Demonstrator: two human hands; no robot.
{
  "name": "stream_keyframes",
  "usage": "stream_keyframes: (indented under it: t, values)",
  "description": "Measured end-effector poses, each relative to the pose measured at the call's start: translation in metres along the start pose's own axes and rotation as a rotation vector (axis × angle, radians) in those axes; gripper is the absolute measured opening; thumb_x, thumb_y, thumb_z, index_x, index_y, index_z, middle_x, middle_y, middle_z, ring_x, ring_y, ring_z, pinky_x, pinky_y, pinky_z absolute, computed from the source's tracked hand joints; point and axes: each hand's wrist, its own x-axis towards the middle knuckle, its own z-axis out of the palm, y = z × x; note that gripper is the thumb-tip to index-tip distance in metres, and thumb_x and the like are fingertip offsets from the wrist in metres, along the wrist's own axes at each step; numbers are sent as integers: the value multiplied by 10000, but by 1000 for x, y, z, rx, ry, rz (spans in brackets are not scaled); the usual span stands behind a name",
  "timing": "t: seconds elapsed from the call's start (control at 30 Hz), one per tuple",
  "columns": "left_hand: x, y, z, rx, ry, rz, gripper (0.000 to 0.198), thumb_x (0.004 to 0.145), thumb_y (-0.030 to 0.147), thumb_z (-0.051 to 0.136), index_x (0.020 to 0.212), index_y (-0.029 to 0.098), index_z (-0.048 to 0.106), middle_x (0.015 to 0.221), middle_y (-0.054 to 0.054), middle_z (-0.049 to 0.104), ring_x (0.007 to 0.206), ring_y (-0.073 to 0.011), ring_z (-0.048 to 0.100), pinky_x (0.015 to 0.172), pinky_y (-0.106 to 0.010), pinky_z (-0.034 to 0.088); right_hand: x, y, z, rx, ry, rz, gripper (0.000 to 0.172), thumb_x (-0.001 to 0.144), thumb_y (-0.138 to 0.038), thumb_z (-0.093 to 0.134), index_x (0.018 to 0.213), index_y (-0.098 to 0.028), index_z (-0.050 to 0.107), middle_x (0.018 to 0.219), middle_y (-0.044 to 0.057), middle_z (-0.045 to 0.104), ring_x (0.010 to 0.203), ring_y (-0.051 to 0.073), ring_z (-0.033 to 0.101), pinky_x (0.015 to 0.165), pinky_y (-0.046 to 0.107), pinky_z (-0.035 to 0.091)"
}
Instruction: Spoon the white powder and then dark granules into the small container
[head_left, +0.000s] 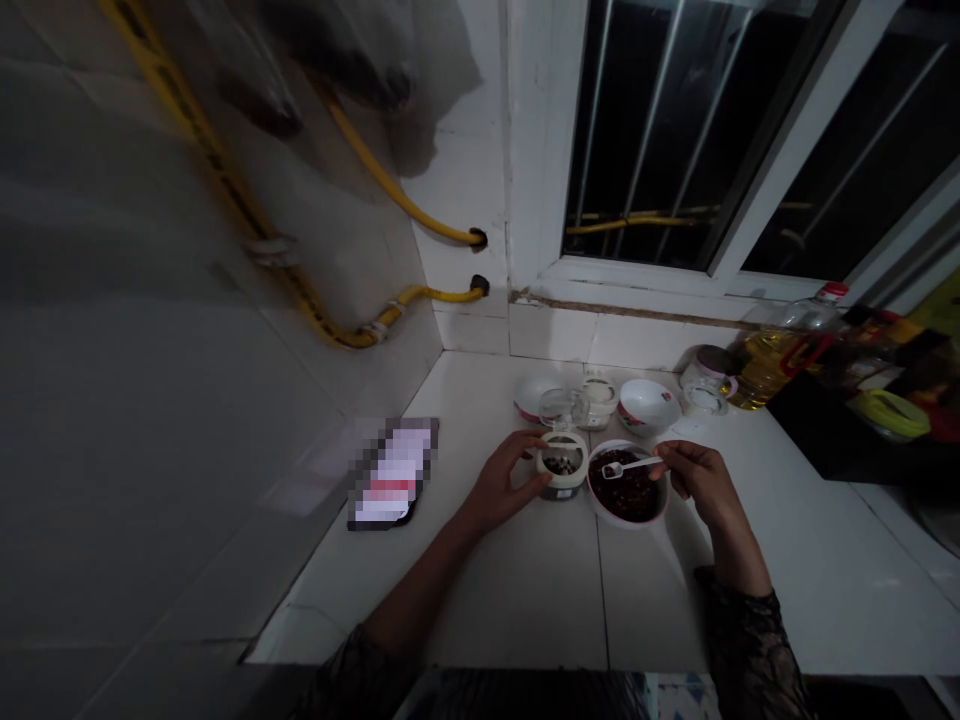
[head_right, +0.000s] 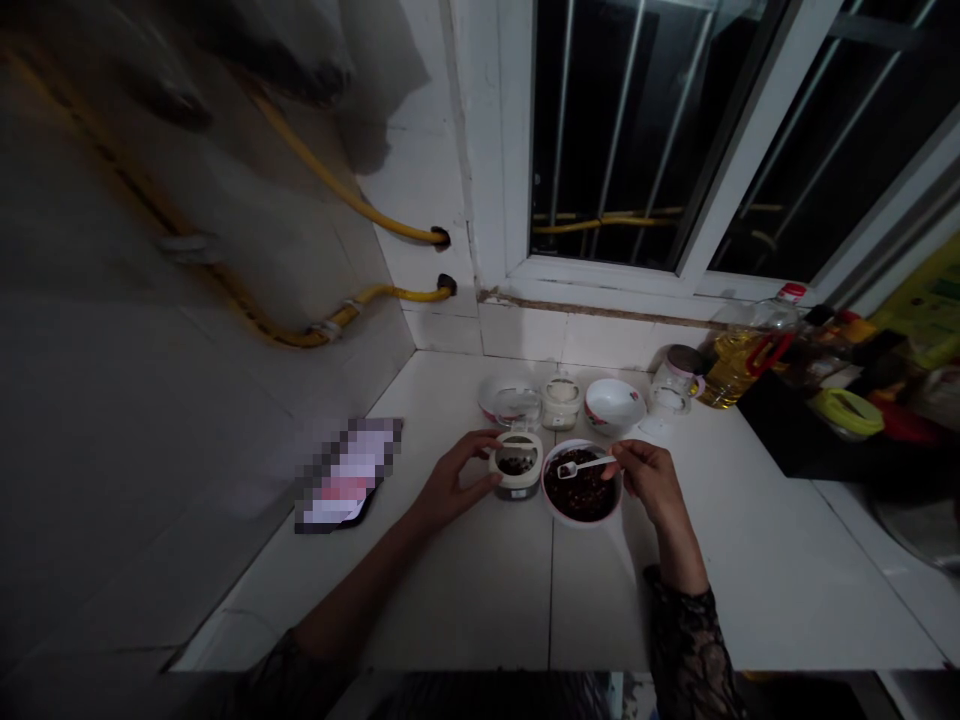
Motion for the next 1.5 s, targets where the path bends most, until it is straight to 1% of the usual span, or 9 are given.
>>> stream_keyframes:
  t: [0.2,0.37,0.47,0.53,0.67,0.8,0.93,1.2,1.5]
  values:
    - [0,0,0,-1,-6,3,306,865,313,660,1148,228,578,1269,-130,606,1154,-249,606,865,-366,544,-1,-3,6,69,25,-51,390,624,-554,731,696,-179,652,525,35,671,337,76,317,357,244,215]
    - [0,-1,1,-5,7,5,298,872,321,654,1143,221,582,1261,-127,607,1149,-247,607,874,-367,542,-8,-6,28,80,77,-175,406,727,-584,677,754,-180,639,594,44,704,352,81,351,372,241,268]
    - [-1,-2,1,-7,7,-4,306,871,335,654,1146,219,585,1262,-128,604,1151,-250,607,879,-373,543,-17,-6,46,-39,116,-320,388,837,-577,580,809,-196,647,628,35,703,404,112,446,415,248,365]
    - [-1,-3,1,-12,6,-4,313,870,340,656,1150,220,582,1258,-129,603,1153,-252,604,876,-374,544,-23,-7,54,-183,59,-451,340,889,-519,537,847,-211,675,687,45,719,534,159,589,537,271,474]
    - [-1,-2,1,-10,3,-5,314,869,333,658,1151,222,576,1275,-133,593,1162,-253,598,877,-374,542,-28,-7,52,-328,-12,-593,287,920,-432,502,872,-224,694,743,56,735,701,208,684,707,307,524]
    - [0,-2,1,-17,6,-6,307,867,336,659,1141,226,578,1264,-133,604,1149,-256,606,864,-376,544,-22,-5,25,-309,180,-459,309,917,-463,505,822,-216,664,669,26,701,596,178,618,585,274,474]
    - [0,-2,1,-17,16,9,308,864,326,660,1145,227,580,1274,-131,605,1151,-256,608,865,-378,542,-11,0,3,-406,137,-362,326,883,-473,522,735,-209,642,602,23,671,555,171,578,537,266,426]
    - [0,0,0,-3,-3,-10,302,867,321,655,1146,229,583,1265,-131,610,1152,-254,607,869,-378,544,-9,7,22,-457,-90,-229,328,843,-458,505,664,-218,640,553,18,676,501,165,546,516,265,384]
    - [0,1,-1,1,-3,-8,299,865,318,653,1139,224,578,1262,-129,614,1137,-251,616,859,-370,548,-2,5,10,-117,-14,-21,324,656,-492,651,672,-170,665,501,25,659,355,88,347,366,229,237]
